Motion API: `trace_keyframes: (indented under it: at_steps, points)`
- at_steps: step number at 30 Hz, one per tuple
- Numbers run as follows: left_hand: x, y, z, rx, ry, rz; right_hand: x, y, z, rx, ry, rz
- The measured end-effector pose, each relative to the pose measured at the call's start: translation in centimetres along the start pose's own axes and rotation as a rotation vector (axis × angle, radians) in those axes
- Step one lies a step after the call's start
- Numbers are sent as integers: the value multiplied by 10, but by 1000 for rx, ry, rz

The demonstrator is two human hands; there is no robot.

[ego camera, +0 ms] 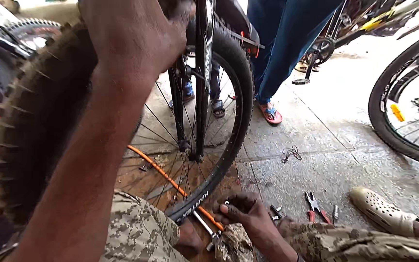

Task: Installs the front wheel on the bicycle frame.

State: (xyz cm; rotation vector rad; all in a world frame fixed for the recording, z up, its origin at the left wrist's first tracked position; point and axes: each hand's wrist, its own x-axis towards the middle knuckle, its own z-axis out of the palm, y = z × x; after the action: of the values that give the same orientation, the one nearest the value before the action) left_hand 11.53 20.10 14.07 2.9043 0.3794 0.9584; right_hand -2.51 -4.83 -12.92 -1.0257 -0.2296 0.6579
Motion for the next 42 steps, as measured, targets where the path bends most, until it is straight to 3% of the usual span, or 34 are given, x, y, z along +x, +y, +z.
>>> trace_keyframes:
  at_steps: [6,10,15,22,28,33,37,40,42]
  points:
    - [-3,3,-7,3,5,-27,6,57,-13,-107,208,221]
    - [-3,2,-5,22,19,-22,27,63,-28,-55,401,310]
    - [-4,3,-6,11,28,-24,71,19,-43,62,535,185]
    - [-4,2,-4,13,27,-22,132,-94,-11,47,420,-111]
    - [-5,2,-4,9,42,-22,154,-135,16,212,342,-69]
    - [-6,2,-4,17,28,-35,159,-153,21,88,380,-127]
    - [-6,1,-3,13,37,-27,158,-167,37,-297,330,-379]
    - [-5,1,-1,9,45,-32,177,-170,36,-804,220,-856]
    - [-7,1,-2,-5,53,-22,191,-177,36,-1036,154,-1044]
